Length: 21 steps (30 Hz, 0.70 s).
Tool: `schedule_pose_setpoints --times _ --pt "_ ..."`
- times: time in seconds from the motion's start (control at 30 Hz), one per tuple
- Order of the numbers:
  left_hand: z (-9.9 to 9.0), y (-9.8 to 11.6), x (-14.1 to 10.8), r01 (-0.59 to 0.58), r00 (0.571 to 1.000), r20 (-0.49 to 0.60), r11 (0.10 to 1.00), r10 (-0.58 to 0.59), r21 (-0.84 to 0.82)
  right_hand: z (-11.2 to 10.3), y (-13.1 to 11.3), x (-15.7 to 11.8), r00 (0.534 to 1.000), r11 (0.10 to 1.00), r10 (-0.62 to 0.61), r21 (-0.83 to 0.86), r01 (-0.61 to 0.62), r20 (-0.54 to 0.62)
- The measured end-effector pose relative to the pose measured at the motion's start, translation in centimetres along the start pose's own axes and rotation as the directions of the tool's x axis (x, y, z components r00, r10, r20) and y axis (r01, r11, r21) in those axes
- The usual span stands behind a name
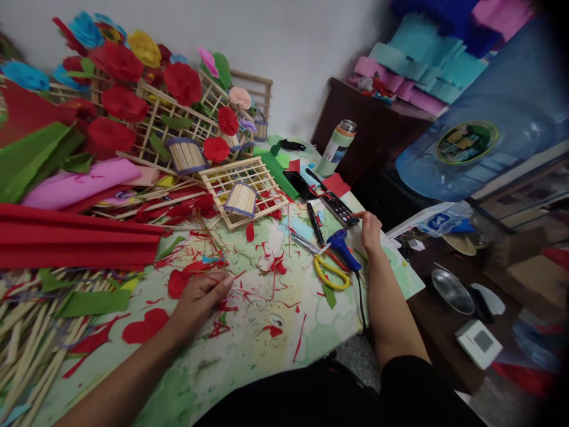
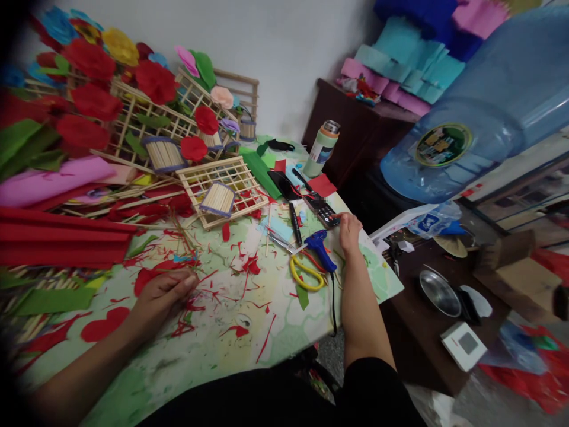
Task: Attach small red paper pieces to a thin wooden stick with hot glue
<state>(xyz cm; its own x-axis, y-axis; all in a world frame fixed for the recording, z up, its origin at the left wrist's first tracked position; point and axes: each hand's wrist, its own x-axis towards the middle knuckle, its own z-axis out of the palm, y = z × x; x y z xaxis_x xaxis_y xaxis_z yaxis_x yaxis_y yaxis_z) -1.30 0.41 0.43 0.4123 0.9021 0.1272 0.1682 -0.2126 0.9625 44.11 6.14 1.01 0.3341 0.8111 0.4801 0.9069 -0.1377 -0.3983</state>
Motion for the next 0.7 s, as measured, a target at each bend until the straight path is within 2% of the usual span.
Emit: schedule_pose_setpoints --times 0.07,0.1,0.13,0.23,0.27,0.33,0.37,0.43,0.57,0.63,0.7 --pt "0.0 -0.1 0.0 -0.009 1.0 -0.006 1.0 0.009 -0.002 -1.0 -1.1 -0.2 0.997 1.0 -0.011 0.005 0.011 -0.07" --pt "0.0 -0.1 0.0 -0.012 1.0 -0.01 1.0 0.012 -0.002 -1.7 -2.2 -0.6 0.99 1.0 -0.021 0.013 0.023 -0.14" --pt "0.0 0.0 0.0 -0.023 1.0 -0.011 1.0 0.023 -0.006 -2.5 -3.7 -1.2 0.973 0.998 -0.051 0.022 0.057 -0.226" --pt "0.1 0.2 0.0 -0.004 1.0 -0.006 1.0 0.004 -0.021 -5.5 -9.1 -3.6 0.914 0.975 -0.158 0.089 0.205 -0.375" --pt "0.1 0.3 -0.1 0.001 1.0 -0.01 0.999 -0.002 -0.043 -6.4 -10.6 -4.2 0.897 0.962 -0.193 0.105 0.253 -0.398" --pt "0.2 0.3 -0.1 0.019 1.0 -0.015 0.998 -0.02 -0.063 -7.4 -12.3 -4.6 0.904 0.937 -0.286 0.105 0.333 -0.317" --pt "0.2 0.3 -0.1 0.028 1.0 -0.013 0.997 -0.029 -0.066 -7.3 -12.2 -4.3 0.919 0.945 -0.27 0.105 0.31 -0.286" --pt "0.2 0.2 -0.2 0.046 0.999 -0.017 0.997 -0.047 -0.068 -6.1 -10.4 -3.0 0.947 0.972 -0.194 0.078 0.22 -0.258" --pt "0.1 -0.2 -0.1 0.021 1.0 -0.002 0.999 -0.021 -0.046 -2.1 -3.6 0.1 0.994 0.992 -0.085 0.089 0.091 -0.066" --pt "0.1 -0.2 0.0 0.002 1.0 0.002 0.999 -0.001 -0.037 -0.6 -1.5 0.6 0.999 0.998 -0.04 0.045 0.04 -0.005" --pt "0.1 -0.1 0.1 0.002 1.0 0.0 1.0 -0.002 -0.031 0.6 -0.7 0.4 1.0 1.0 -0.019 0.018 0.018 0.008"
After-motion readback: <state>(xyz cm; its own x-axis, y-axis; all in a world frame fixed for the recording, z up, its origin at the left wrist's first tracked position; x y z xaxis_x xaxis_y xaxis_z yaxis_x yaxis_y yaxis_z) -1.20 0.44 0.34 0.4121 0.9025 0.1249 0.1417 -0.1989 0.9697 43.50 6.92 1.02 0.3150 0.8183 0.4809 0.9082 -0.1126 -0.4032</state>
